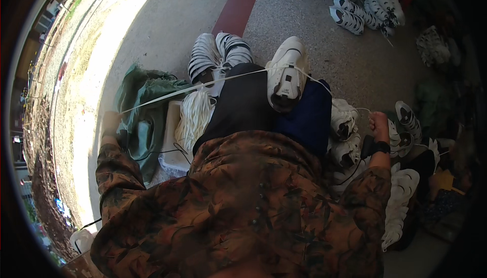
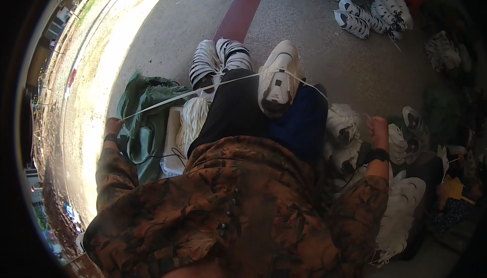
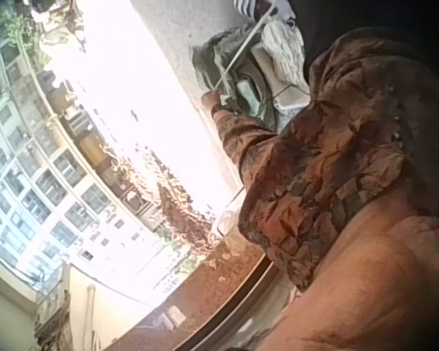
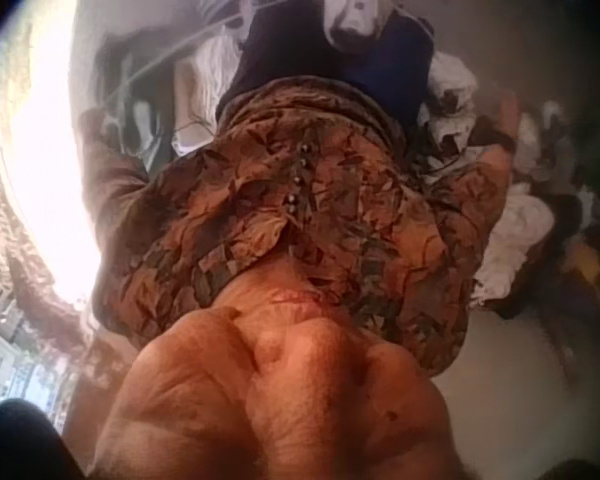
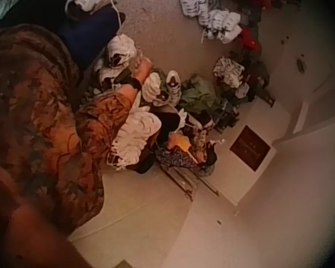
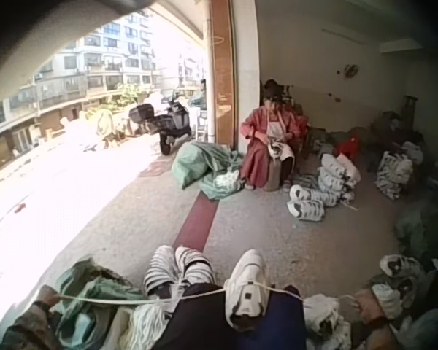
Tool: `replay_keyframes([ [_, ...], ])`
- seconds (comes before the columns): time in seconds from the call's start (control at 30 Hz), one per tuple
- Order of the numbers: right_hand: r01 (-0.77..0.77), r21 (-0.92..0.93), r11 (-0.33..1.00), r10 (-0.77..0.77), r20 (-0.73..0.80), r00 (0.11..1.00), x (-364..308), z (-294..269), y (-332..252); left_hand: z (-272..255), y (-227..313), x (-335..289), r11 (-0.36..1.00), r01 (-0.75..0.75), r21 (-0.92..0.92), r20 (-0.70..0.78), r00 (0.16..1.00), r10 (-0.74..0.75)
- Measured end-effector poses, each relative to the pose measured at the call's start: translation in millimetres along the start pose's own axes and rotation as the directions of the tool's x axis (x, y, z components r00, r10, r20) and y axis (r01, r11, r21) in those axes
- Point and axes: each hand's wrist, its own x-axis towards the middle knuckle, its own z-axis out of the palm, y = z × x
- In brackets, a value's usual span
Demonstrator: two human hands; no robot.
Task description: Lacing and organizing shoe uppers during manufacturing process.
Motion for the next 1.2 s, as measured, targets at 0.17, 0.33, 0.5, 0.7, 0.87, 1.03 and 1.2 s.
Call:
replay_keyframes([
  [0.17, 0.141, 0.176, 0.974, -0.212, 0.502, 0.839, -37, 207, -79, 65, 74, -9, 0.966, 0.010, -0.260, -0.024, 1.000, -0.017],
  [0.33, 0.300, 0.180, 0.937, -0.349, 0.404, 0.846, -29, 290, -103, 97, 250, -37, 0.542, 0.224, -0.810, 0.408, 0.879, 0.248],
  [0.5, 0.554, -0.038, 0.832, -0.535, 0.213, 0.818, -10, 300, -103, 89, 356, -67, 0.478, 0.099, -0.873, 0.352, 0.806, 0.476],
  [0.7, 0.378, 0.308, 0.873, -0.461, 0.267, 0.846, -18, 303, -100, 81, 348, -73, 0.413, 0.200, -0.889, 0.399, 0.780, 0.482],
  [0.87, 0.514, 0.114, 0.850, -0.526, 0.196, 0.827, -14, 308, -102, 96, 325, -89, 0.416, 0.215, -0.884, 0.384, 0.841, 0.382],
  [1.03, 0.724, -0.360, 0.589, -0.711, 0.195, 0.676, -15, 312, -106, 95, 320, -98, 0.468, 0.181, -0.865, 0.381, 0.844, 0.377],
  [1.2, 0.795, -0.597, 0.108, -0.810, 0.411, 0.419, -10, 326, -102, 78, 336, -99, 0.365, 0.243, -0.899, 0.388, 0.829, 0.404],
])
